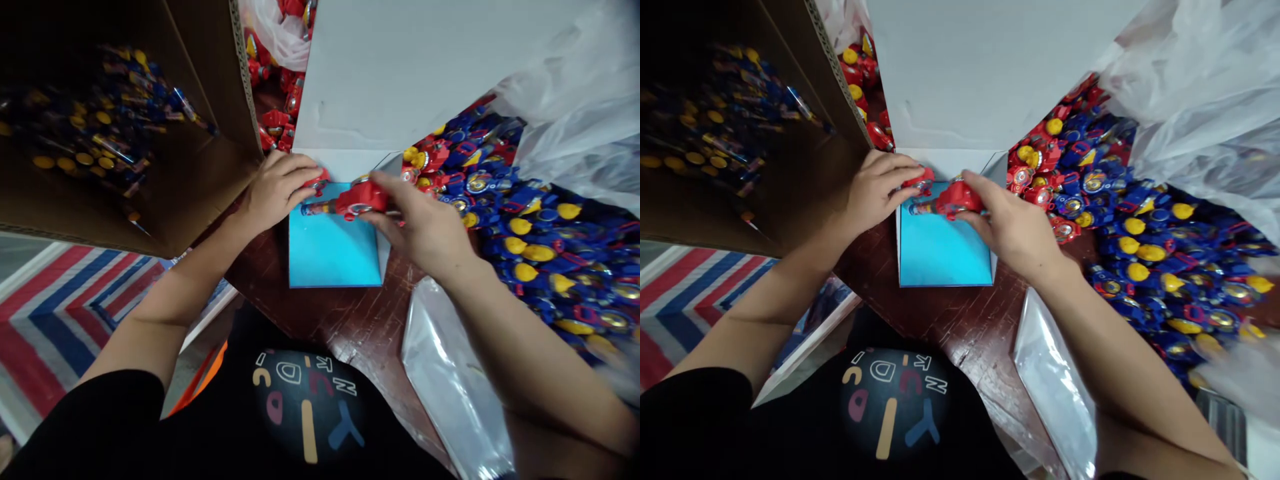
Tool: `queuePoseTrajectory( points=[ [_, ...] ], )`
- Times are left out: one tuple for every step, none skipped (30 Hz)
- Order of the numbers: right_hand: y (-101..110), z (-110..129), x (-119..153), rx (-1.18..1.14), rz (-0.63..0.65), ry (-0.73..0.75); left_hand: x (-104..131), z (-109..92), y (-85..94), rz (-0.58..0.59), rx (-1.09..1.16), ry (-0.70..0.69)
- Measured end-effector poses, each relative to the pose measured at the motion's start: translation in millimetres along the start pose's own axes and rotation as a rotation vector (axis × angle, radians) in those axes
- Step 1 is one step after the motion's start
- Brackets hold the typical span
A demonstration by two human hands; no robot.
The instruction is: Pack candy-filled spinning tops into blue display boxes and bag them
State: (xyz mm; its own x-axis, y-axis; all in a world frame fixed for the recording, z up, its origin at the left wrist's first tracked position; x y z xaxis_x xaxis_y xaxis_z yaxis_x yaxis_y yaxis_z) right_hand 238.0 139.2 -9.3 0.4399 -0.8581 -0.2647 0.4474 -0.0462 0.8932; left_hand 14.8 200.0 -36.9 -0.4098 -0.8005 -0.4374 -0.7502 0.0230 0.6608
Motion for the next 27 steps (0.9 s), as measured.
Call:
queuePoseTrajectory(
  points=[
    [-2, 8, -4, 0.074, 0.046, 0.042, -4, 4, -6.1, 0.030, 0.006, -0.031],
    [-4, 17, -8, 0.128, 0.099, 0.081, -7, 7, -11.6, 0.048, 0.012, -0.054],
    [-7, 26, -10, 0.165, 0.152, 0.121, -8, 9, -15.8, 0.055, 0.021, -0.065],
    [-11, 36, -12, 0.192, 0.203, 0.167, -7, 10, -18.1, 0.046, 0.031, -0.067],
    [-14, 46, -14, 0.215, 0.246, 0.223, -6, 10, -19.2, 0.031, 0.041, -0.065],
    [-17, 55, -15, 0.242, 0.280, 0.285, -5, 8, -19.4, 0.016, 0.046, -0.064],
    [-22, 62, -16, 0.277, 0.307, 0.350, -3, 5, -19.6, 0.010, 0.046, -0.068],
    [-27, 67, -18, 0.318, 0.321, 0.407, 0, 1, -19.7, 0.014, 0.039, -0.077],
    [-33, 69, -21, 0.362, 0.325, 0.449, 4, -1, -18.9, 0.023, 0.025, -0.079],
    [-40, 69, -25, 0.398, 0.321, 0.474, 8, 0, -16.2, 0.025, 0.001, -0.064],
    [-47, 68, -31, 0.419, 0.309, 0.489, 15, 5, -10.0, 0.011, -0.033, -0.029],
    [-53, 66, -36, 0.426, 0.292, 0.500, 23, 13, 1.0, -0.035, -0.078, 0.030],
    [-56, 66, -40, 0.420, 0.265, 0.508, 34, 24, 16.9, -0.113, -0.137, 0.111],
    [-58, 66, -43, 0.410, 0.239, 0.511, 49, 38, 37.1, -0.219, -0.209, 0.221],
    [-56, 68, -44, 0.397, 0.208, 0.507, 67, 54, 59.8, -0.342, -0.289, 0.355],
    [-52, 69, -44, 0.388, 0.170, 0.488, 88, 71, 82.2, -0.465, -0.372, 0.507],
    [-45, 70, -43, 0.384, 0.134, 0.454, 110, 87, 102.2, -0.577, -0.448, 0.671],
    [-38, 72, -42, 0.380, 0.098, 0.414, 131, 102, 117.8, -0.665, -0.508, 0.835],
    [-30, 74, -39, 0.373, 0.066, 0.374, 149, 115, 128.3, -0.721, -0.548, 0.982],
    [-24, 77, -36, 0.361, 0.040, 0.344, 162, 127, 134.0, -0.746, -0.567, 1.108],
    [-19, 80, -33, 0.344, 0.023, 0.328, 170, 136, 136.0, -0.747, -0.565, 1.209],
    [-17, 82, -29, 0.329, 0.021, 0.320, 174, 144, 135.4, -0.736, -0.550, 1.286],
    [-15, 83, -24, 0.316, 0.022, 0.323, 174, 150, 133.3, -0.724, -0.531, 1.340],
    [-14, 83, -18, 0.309, 0.024, 0.323, 172, 153, 130.4, -0.710, -0.513, 1.368],
    [-12, 80, -13, 0.306, 0.025, 0.315, 166, 155, 126.9, -0.698, -0.494, 1.364],
    [-10, 74, -6, 0.296, 0.023, 0.292, 157, 156, 123.2, -0.683, -0.471, 1.322],
    [-7, 65, 1, 0.257, 0.021, 0.250, 146, 157, 119.1, -0.661, -0.448, 1.246]
  ],
)
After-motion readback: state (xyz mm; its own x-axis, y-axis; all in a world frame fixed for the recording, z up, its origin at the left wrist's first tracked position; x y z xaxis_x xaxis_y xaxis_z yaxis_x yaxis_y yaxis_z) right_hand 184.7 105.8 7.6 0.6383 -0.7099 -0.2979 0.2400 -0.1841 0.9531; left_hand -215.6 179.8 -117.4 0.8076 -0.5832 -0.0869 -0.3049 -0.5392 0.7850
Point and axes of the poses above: each hand's wrist, its own x-axis away from the middle knuckle, its own y-axis out of the back of the hand, z = x × y, the point moved 9 cm from there along -x, towards the middle knuckle, and after that the axes turned 6 degrees about y, right-handed, at the moved point
